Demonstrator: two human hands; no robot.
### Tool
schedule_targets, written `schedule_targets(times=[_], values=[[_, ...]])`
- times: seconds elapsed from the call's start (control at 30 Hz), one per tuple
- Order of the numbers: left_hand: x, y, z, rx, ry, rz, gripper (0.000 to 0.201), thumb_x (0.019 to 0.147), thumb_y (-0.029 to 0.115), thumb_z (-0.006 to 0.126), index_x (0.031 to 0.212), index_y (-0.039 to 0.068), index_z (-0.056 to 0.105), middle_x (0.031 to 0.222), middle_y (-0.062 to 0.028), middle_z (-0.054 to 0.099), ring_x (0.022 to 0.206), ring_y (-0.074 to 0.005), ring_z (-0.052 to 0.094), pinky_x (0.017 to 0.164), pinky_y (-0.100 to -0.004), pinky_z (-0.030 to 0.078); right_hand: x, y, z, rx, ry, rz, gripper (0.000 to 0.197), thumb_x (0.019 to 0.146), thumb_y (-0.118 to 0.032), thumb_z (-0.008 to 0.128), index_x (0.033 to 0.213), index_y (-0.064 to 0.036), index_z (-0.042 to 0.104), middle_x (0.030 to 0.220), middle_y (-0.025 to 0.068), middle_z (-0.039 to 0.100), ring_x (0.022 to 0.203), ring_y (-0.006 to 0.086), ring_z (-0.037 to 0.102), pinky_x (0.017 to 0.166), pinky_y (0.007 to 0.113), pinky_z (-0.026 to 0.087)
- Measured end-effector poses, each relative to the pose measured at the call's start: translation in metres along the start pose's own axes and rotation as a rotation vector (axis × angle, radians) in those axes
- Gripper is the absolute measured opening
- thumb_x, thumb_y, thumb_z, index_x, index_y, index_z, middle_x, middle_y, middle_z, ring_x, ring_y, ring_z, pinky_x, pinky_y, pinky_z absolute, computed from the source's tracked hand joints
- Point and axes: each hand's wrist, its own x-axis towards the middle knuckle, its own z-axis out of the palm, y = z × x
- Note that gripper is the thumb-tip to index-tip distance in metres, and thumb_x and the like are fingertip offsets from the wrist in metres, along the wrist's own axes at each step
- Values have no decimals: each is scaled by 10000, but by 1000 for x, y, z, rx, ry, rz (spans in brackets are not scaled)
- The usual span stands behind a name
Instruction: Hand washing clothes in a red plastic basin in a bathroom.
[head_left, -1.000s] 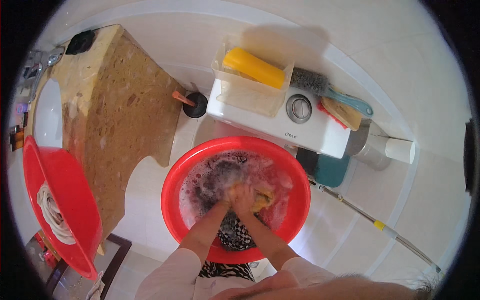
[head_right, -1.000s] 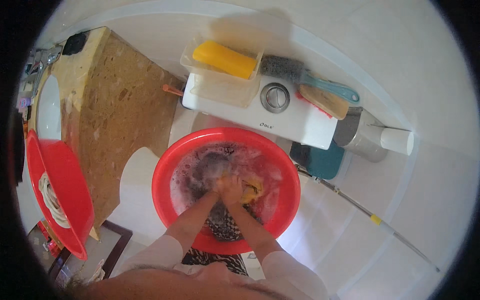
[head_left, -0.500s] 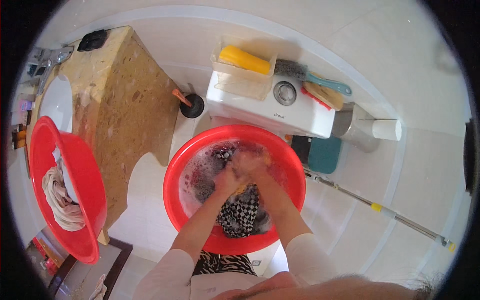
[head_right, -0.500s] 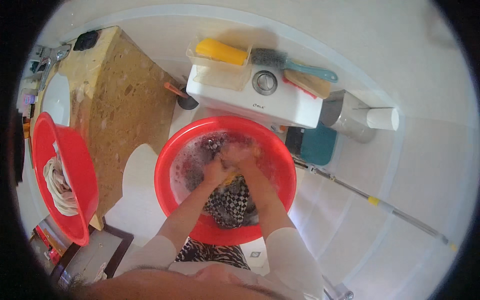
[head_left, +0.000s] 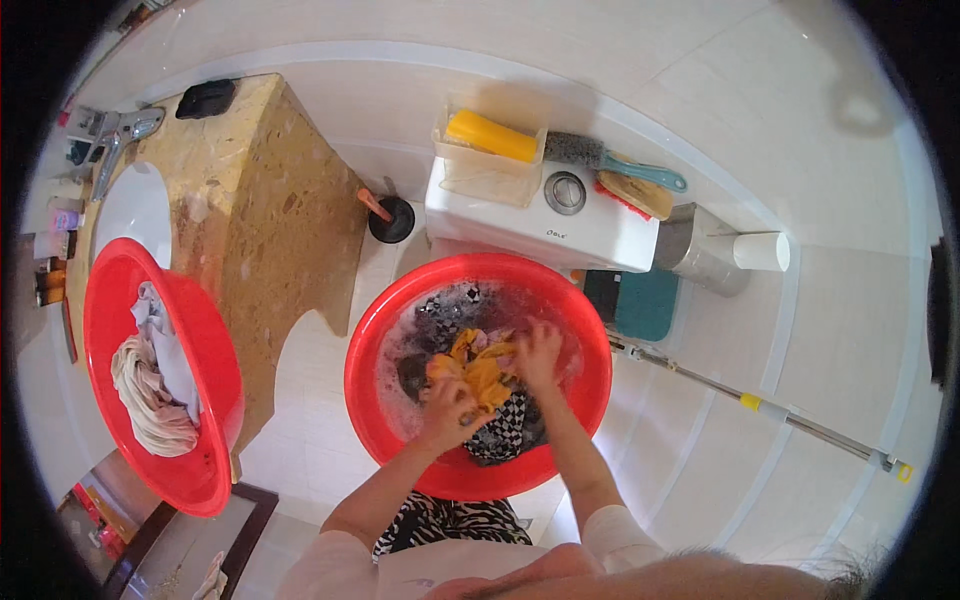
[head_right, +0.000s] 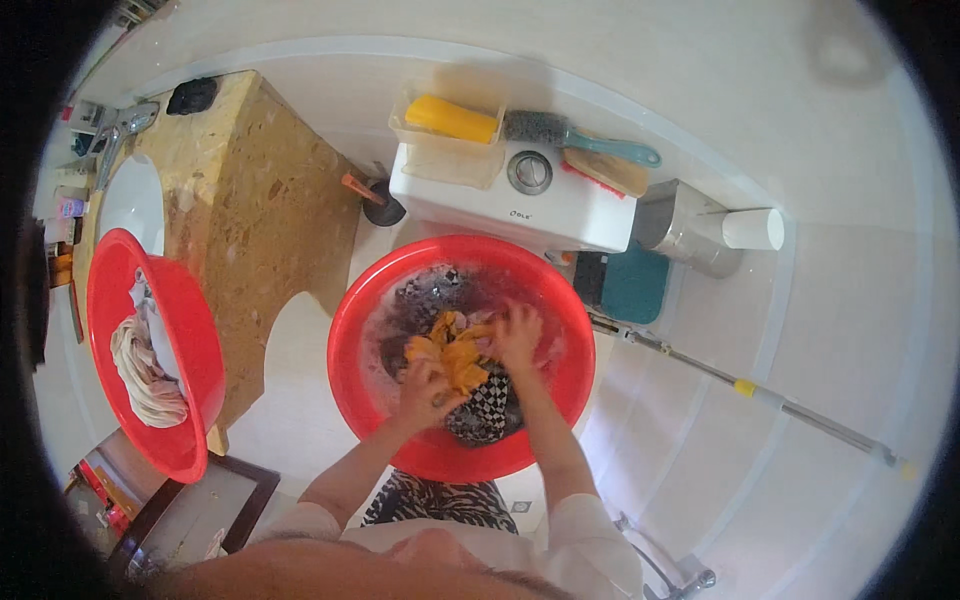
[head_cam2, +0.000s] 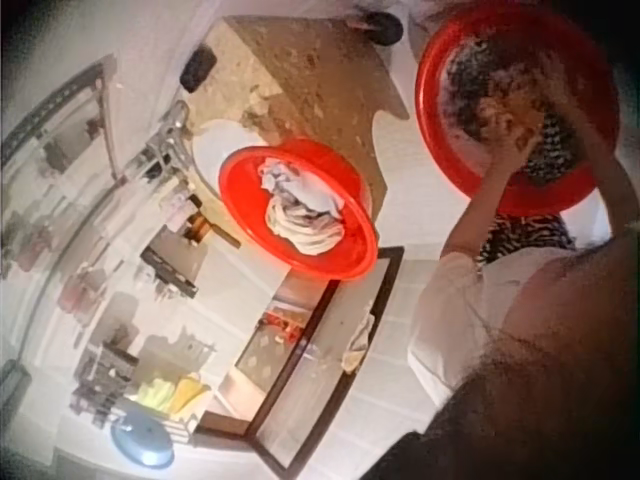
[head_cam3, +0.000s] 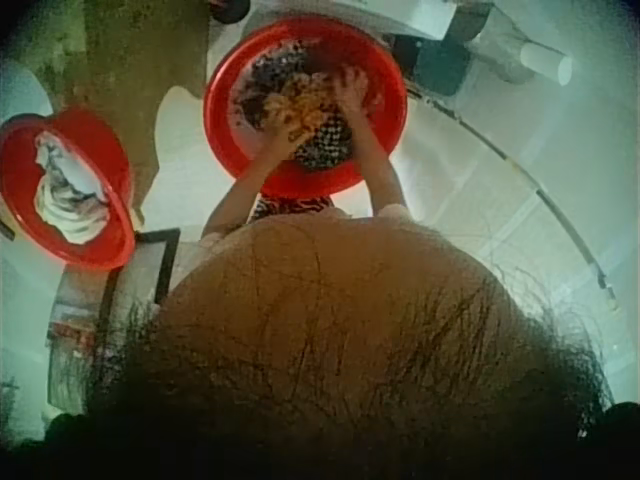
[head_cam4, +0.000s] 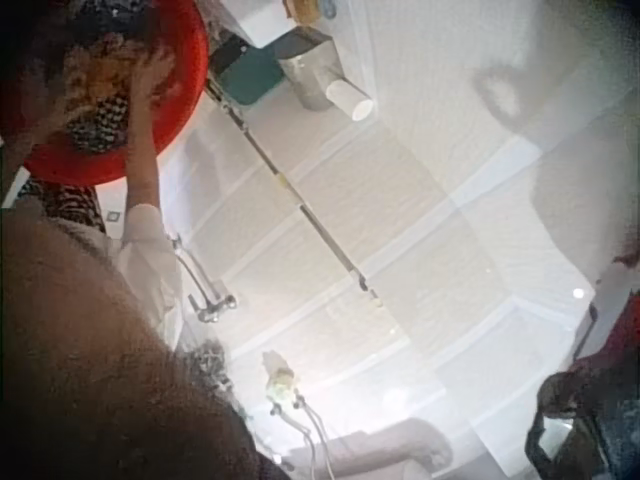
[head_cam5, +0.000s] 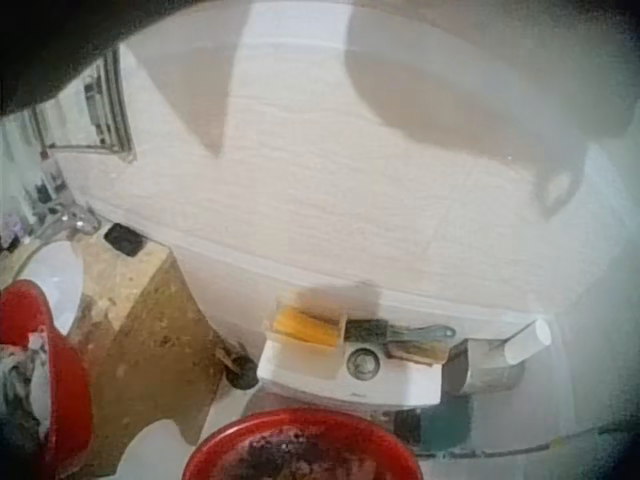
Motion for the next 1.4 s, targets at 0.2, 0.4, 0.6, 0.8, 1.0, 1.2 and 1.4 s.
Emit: schedule_targets(times=[0.2, 0.4, 0.6, 0.8, 1.0, 1.2, 1.4], values=[[16, -16, 42, 354, -26, -108, 471, 689, 324, 757, 1111, 169, 614, 1376, -135, 380, 1283, -345, 323, 988, -609, 281, 6, 12, 40, -133, -102, 154, 623, 843, -328, 580, 1411, -186, 368, 1475, 172, 293, 1322, 394, 307, 1041, 572, 263], [33, -90, 96, 331, -256, -564, 640, 778, 331, 657, 1357, 180, 431, 1428, -154, 326, 1276, -369, 342, 962, -573, 325, -61, -25, 33, -115, -28, -161, 496, 781, -291, 622, 1233, -111, 522, 1268, 177, 490, 1179, 394, 429, 1030, 557, 291], [30, -154, 138, 170, -263, -561, 537, 831, 329, 594, 1314, 142, 456, 1348, -157, 415, 1217, -359, 404, 945, -519, 354, -70, -66, 76, 103, -178, -111, 219, 773, -256, 616, 909, -85, 623, 966, 151, 604, 924, 357, 577, 853, 487, 435], [53, -145, 162, 181, -204, -537, 462, 854, 312, 559, 1266, 119, 482, 1275, -160, 492, 1164, -346, 462, 927, -472, 381, 6, -43, 70, -68, -219, 7, 271, 786, -318, 597, 940, -101, 648, 868, 188, 641, 781, 380, 627, 787, 505, 461], [66, -129, 133, 431, 151, -419, 346, 855, 265, 562, 1159, 102, 532, 1141, -149, 584, 1070, -332, 536, 866, -428, 431, 50, -69, 28, -197, -120, -343, 322, 851, -350, 506, 987, -95, 650, 981, 210, 647, 864, 366, 633, 780, 543, 474], [53, -52, 64, 10, 106, -301, 283, 782, 182, 666, 1005, 73, 532, 973, -154, 567, 941, -357, 545, 819, -436, 433, 70, -5, 1, -227, -299, -89, 314, 852, -369, 534, 890, -80, 648, 957, 195, 637, 904, 350, 624, 750, 489, 501], [-13, -61, -32, 114, 400, -271, 196, 809, 102, 628, 948, 56, 499, 875, -129, 530, 850, -304, 555, 718, -391, 453, -32, 1, -83, 57, 180, -311, 123, 819, -160, 627, 788, -45, 595, 817, 131, 586, 861, 344, 573, 803, 439, 449]])
